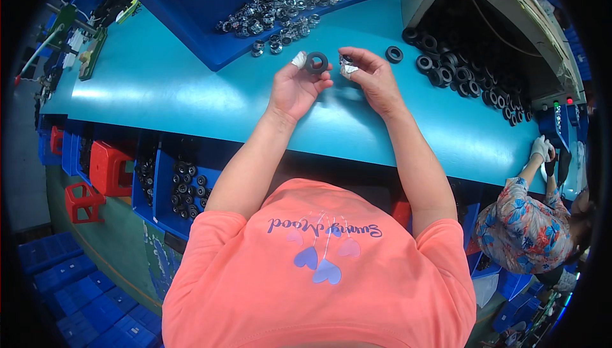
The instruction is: Assembling mechanical parts by inserting metal rings into larger housing components at a factory workbench.
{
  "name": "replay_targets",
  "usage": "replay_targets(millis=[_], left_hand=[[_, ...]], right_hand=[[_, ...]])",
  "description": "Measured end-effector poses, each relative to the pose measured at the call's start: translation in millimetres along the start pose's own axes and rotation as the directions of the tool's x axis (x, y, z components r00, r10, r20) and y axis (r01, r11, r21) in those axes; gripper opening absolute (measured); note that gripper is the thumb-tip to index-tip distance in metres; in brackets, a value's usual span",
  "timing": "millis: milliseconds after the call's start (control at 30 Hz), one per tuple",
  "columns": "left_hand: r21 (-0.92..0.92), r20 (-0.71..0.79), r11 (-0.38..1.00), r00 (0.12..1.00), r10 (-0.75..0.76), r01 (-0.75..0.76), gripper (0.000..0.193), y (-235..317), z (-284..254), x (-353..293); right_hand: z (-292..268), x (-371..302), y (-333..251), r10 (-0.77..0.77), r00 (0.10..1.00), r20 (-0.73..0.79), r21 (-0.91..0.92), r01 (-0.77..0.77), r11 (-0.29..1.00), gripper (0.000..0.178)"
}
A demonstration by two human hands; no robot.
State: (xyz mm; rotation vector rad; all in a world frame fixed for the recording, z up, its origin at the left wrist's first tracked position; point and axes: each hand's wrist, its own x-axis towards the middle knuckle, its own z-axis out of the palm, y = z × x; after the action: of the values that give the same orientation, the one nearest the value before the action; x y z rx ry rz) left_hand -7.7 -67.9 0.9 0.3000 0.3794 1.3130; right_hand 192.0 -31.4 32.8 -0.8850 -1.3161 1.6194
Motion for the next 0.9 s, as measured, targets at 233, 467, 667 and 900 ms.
replay_targets(millis=[233,467,667,900], left_hand=[[-0.009,0.021,1.000,1.000,0.009,-0.009,0.033,-1,-3,1],[-0.004,0.025,1.000,1.000,0.009,-0.009,0.032,-2,-1,2],[0.042,-0.009,0.999,1.000,0.023,-0.022,0.032,-2,3,0],[0.084,0.003,0.996,0.999,0.033,-0.033,0.031,-4,3,1]], right_hand=[[2,-1,-2,0.021,1.000,0.006,0.027,-0.021,0.999,0.043],[0,1,3,-0.004,1.000,0.007,0.033,0.004,0.999,0.044],[9,-6,-13,-0.023,1.000,0.021,-0.032,0.024,0.999,0.044],[11,-7,-8,-0.073,0.996,0.051,-0.026,0.074,0.997,0.040]])
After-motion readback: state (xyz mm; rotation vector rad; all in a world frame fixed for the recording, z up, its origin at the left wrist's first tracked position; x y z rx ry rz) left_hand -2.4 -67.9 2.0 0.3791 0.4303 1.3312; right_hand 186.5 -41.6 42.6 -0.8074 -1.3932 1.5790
